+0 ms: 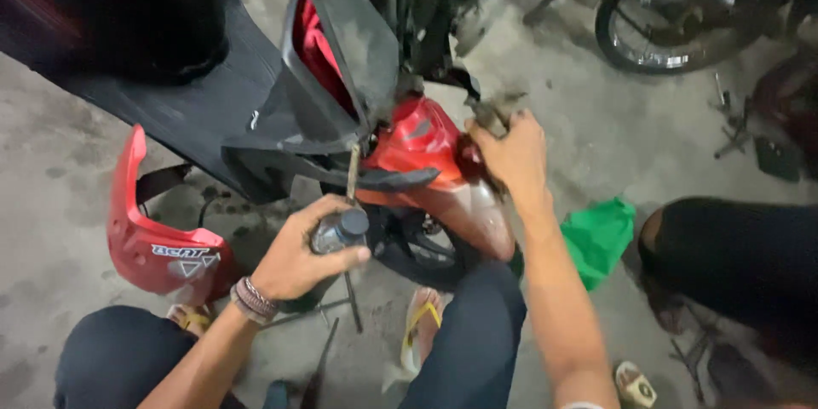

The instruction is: Disassembling and repairing the front fairing of a motorcycle using a screwdriver and lubricant

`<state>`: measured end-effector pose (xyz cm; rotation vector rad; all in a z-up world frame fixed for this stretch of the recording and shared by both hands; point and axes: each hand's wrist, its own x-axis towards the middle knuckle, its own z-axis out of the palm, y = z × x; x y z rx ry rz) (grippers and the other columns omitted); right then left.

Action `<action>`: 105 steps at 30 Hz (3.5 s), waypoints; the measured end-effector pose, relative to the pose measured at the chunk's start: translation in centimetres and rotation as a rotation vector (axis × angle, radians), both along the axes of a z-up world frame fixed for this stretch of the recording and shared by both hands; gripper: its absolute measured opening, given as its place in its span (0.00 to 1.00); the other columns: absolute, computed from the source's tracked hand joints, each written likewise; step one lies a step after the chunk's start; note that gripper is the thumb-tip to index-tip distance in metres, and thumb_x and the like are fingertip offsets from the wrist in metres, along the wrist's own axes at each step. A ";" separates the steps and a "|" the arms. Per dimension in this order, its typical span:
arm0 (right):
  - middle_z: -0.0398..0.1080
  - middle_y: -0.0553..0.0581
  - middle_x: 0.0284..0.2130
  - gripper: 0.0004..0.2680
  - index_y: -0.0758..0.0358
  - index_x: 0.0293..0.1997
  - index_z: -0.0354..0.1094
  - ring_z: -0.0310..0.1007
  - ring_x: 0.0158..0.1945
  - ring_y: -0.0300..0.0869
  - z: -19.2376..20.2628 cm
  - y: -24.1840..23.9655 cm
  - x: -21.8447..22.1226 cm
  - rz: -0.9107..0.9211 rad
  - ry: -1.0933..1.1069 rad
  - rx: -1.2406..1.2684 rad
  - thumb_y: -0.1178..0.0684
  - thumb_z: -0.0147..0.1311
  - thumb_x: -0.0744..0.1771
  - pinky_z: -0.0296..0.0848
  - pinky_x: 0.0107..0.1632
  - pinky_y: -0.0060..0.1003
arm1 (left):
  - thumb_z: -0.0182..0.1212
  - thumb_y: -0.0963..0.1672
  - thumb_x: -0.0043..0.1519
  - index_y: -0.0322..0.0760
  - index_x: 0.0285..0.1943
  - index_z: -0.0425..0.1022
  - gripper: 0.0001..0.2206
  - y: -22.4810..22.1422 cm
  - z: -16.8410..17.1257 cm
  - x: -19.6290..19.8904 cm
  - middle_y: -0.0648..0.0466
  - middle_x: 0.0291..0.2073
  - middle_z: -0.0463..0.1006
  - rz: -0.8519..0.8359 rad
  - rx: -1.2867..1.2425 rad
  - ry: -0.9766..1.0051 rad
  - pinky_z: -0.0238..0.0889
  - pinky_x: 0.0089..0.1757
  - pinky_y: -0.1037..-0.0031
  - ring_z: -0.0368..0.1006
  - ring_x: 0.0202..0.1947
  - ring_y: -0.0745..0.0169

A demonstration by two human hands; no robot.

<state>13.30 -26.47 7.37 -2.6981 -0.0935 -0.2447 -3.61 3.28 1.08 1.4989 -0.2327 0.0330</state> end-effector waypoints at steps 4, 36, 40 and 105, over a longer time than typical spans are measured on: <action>0.74 0.68 0.39 0.11 0.65 0.46 0.77 0.74 0.49 0.65 -1.5 2.4 1.9 0.135 -0.130 0.136 0.54 0.64 0.62 0.73 0.52 0.54 | 0.80 0.45 0.46 0.33 0.44 0.79 0.20 -0.3 0.4 0.3 0.46 0.39 0.81 -0.005 0.018 -0.014 0.68 0.45 0.63 0.75 0.42 0.61; 0.83 0.64 0.35 0.11 0.65 0.41 0.81 0.80 0.42 0.49 11.3 3.8 -8.7 0.469 0.590 0.275 0.49 0.65 0.61 0.76 0.50 0.49 | 0.79 0.45 0.47 0.34 0.45 0.79 0.19 1.1 0.6 1.0 0.47 0.39 0.80 -0.083 -0.048 0.095 0.69 0.44 0.63 0.74 0.42 0.61; 0.79 0.74 0.41 0.16 0.70 0.46 0.74 0.77 0.49 0.67 3.0 6.5 -10.2 0.762 0.857 0.037 0.45 0.61 0.63 0.73 0.50 0.61 | 0.80 0.44 0.47 0.33 0.45 0.80 0.19 1.1 0.7 0.6 0.45 0.41 0.81 -0.106 -0.051 0.078 0.69 0.47 0.60 0.75 0.44 0.59; 0.67 0.46 0.16 0.09 0.65 0.33 0.80 0.58 0.19 0.31 4.6 3.5 -8.0 0.541 0.473 0.476 0.49 0.61 0.65 0.59 0.22 0.28 | 0.69 0.53 0.46 0.40 0.58 0.78 0.30 -2.6 3.3 0.3 0.39 0.69 0.65 -0.424 0.071 -0.007 0.65 0.58 0.47 0.69 0.65 0.40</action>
